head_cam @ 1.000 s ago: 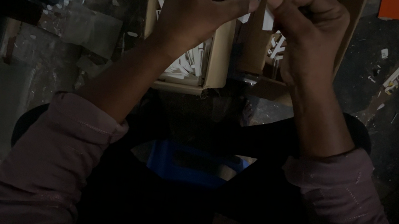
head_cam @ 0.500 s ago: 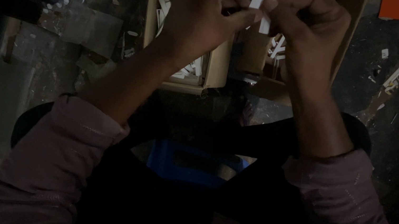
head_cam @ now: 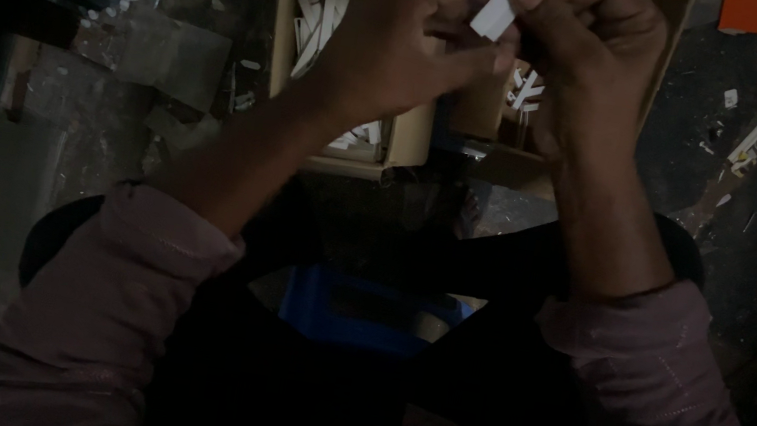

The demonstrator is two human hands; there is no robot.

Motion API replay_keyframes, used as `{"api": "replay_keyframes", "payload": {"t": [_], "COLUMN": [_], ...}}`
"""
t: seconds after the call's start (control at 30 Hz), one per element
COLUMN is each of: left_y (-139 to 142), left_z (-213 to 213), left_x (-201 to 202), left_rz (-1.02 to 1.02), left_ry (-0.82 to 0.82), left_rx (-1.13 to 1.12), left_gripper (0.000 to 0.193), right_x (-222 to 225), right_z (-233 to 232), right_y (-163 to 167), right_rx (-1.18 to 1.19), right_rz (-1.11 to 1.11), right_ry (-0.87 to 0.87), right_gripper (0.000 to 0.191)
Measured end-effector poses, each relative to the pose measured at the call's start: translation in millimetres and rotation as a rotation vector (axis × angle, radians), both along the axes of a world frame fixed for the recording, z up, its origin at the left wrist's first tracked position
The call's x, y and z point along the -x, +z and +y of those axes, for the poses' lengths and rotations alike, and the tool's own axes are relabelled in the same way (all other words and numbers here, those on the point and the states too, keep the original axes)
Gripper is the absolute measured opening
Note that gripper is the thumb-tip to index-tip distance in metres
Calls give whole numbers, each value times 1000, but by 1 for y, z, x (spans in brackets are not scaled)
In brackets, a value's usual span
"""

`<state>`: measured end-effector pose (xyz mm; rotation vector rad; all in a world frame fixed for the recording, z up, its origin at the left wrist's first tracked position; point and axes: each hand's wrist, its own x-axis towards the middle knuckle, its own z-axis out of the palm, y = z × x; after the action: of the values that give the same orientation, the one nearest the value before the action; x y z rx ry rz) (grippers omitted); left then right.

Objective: The person sits on the floor and assembles small white plastic clip parts, fitting pieces together by hand one at a time and placing the assembled clips into a cardboard box. They repeatedly take parts from one box and add finished clips to another box.

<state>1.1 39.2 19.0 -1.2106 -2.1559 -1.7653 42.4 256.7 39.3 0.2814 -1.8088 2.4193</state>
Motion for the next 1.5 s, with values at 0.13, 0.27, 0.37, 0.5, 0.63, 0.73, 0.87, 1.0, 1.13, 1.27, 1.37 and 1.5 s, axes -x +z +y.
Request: {"api": "replay_keyframes", "payload": {"t": [0.13,0.27,0.37,0.5,0.63,0.73,0.87,1.0,1.13,1.27,1.37,1.5], "left_y": [4,0,-5,-7,2,13,23,25,22,17,16,21], "left_z": [6,2,-5,-20,-28,-27,-23,-22,-23,-21,-20,-22], "left_x": [-3,6,15,29,30,30,28,28,29,27,25,23], "left_rz": [134,44,1,-52,-215,-217,-263,-297,-296,-265,-204,-237], "left_ry": [113,162,117,-52,-94,-86,-118,-117,-145,-141,-111,-119], "left_rx": [7,305,260,83,208,241,191,211,170,81,72,89], "left_gripper": [60,54,44,38,36,35,36,35,34,29,27,25], "right_x": [-2,-1,1,2,6,5,2,3,1,0,1,0], "right_z": [-6,-7,-4,7,9,9,8,8,9,10,10,9], "right_y": [0,7,15,24,21,21,23,23,21,20,20,22], "right_rx": [73,51,44,25,-20,-39,-13,-3,-7,10,3,-6], "right_rz": [-45,-88,-91,-29,19,37,48,34,15,10,23,-7], "right_ry": [9,26,20,33,50,40,51,35,0,9,37,42], "right_gripper": [10,7,9,15,9,10,10,8,6,8,9,10]}}
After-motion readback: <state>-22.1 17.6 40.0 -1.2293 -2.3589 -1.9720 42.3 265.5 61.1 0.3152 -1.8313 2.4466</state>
